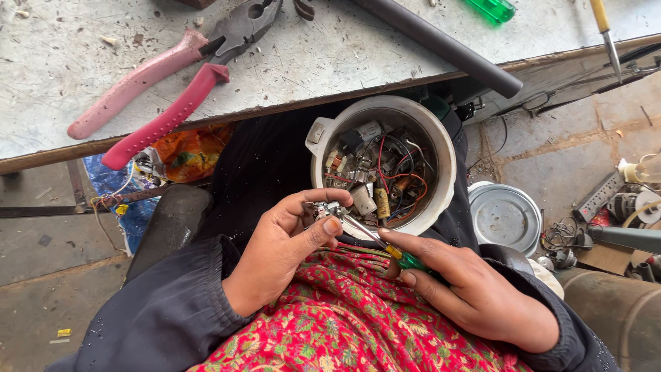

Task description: The person uses pliers and a screwdriver to disassemble a small electronic component over a white bowl. They remove parts from the component and place them into the bowl, then use a hammer to strike the component on the table before continuing to separate pieces by hand.

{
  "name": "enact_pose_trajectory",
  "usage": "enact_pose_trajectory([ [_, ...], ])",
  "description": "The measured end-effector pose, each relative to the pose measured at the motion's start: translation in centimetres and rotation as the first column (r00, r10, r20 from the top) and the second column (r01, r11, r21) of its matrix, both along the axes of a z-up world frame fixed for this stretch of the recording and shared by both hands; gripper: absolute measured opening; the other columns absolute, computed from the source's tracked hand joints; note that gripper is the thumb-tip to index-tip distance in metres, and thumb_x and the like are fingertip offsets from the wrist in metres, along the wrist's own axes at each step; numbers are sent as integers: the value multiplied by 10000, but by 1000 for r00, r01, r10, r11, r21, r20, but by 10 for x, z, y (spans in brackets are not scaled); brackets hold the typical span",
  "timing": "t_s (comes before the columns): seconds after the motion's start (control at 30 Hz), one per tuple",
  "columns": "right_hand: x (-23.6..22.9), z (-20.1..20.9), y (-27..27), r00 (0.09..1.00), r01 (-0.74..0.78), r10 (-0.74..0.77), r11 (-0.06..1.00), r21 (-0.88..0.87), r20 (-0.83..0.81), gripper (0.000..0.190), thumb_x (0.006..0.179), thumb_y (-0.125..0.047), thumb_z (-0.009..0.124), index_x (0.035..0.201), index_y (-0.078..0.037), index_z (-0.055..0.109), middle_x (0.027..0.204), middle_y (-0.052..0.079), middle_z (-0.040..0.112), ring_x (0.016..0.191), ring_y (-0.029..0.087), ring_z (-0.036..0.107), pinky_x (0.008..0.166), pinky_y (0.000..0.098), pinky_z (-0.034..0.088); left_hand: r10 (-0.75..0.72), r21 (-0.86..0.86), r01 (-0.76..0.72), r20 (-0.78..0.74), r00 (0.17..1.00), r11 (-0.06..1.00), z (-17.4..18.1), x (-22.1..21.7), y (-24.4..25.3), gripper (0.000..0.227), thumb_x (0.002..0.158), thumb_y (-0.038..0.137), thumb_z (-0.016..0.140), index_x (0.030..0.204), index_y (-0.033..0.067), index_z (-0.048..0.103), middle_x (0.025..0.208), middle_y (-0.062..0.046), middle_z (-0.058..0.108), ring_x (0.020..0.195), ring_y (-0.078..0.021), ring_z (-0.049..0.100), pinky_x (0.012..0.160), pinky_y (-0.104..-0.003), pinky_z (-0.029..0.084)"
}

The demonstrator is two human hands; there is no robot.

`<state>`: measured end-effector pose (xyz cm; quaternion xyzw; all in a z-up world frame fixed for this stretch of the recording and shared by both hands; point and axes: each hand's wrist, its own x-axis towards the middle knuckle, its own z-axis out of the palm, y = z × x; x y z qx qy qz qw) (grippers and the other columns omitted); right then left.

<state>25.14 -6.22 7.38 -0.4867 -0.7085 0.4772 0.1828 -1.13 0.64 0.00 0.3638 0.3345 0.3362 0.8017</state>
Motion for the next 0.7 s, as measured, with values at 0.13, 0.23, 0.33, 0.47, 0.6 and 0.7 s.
enact_pose_trajectory([
  [0.13, -4, -6, 3, 999, 46, -48, 996, -74, -16, 565, 975, -118, 592, 1522, -46, 471, 1092, 109, 777, 1016, 228, 709, 925, 351, 552, -2, 43, -2, 93, 996, 999, 6, 3, 0, 411, 935, 75, 711, 1331, 1, 627, 1099, -31, 667, 1004, -97, 635, 893, -240, 538],
  [0.23, -4, -7, 3, 997, 49, -52, 997, -68, -49, 546, 990, -126, 587, 1516, -32, 475, 1124, 118, 773, 1041, 225, 716, 947, 362, 542, 3, 134, -17, 107, 994, 991, 10, 1, -1, 423, 963, 76, 682, 1371, -3, 609, 1212, -36, 586, 1096, -113, 637, 962, -257, 549],
  [0.33, -6, -8, 2, 995, 60, -66, 995, -82, -73, 543, 992, -129, 585, 1516, -34, 479, 1139, 116, 777, 1050, 217, 732, 941, 362, 545, 2, 129, -26, 184, 983, 991, 11, -2, -1, 390, 1049, 121, 566, 1411, -20, 595, 1292, -67, 558, 1140, -138, 644, 1018, -282, 541],
  [0.47, -8, -10, 0, 989, -7, 17, 998, 68, -146, 507, 1024, -101, 560, 1513, -5, 470, 1268, 173, 723, 1161, 263, 687, 972, 377, 512, 49, -12, -47, 292, 955, 999, 11, -1, -1, 412, 1070, 119, 477, 1443, -44, 539, 1352, -95, 596, 1141, -138, 594, 1002, -298, 477],
  [0.6, -13, -20, -1, 986, 55, -77, 986, -156, -145, 542, 997, -130, 576, 1526, -56, 484, 1014, 76, 782, 897, 175, 741, 838, 323, 582, 39, -122, 8, 377, 925, 992, 13, 0, -3, 514, 1036, 109, 466, 1541, 26, 416, 1261, -79, 592, 1134, -130, 553, 1034, -302, 462],
  [0.7, -14, -25, -3, 981, 43, -71, 987, -154, -178, 536, 1003, -126, 569, 1524, -49, 471, 1020, 66, 782, 900, 161, 741, 821, 314, 580, 62, -123, -17, 376, 924, 992, 9, 1, -4, 469, 1103, 181, 426, 1519, -35, 437, 1220, -98, 598, 1113, -138, 552, 985, -296, 462],
])
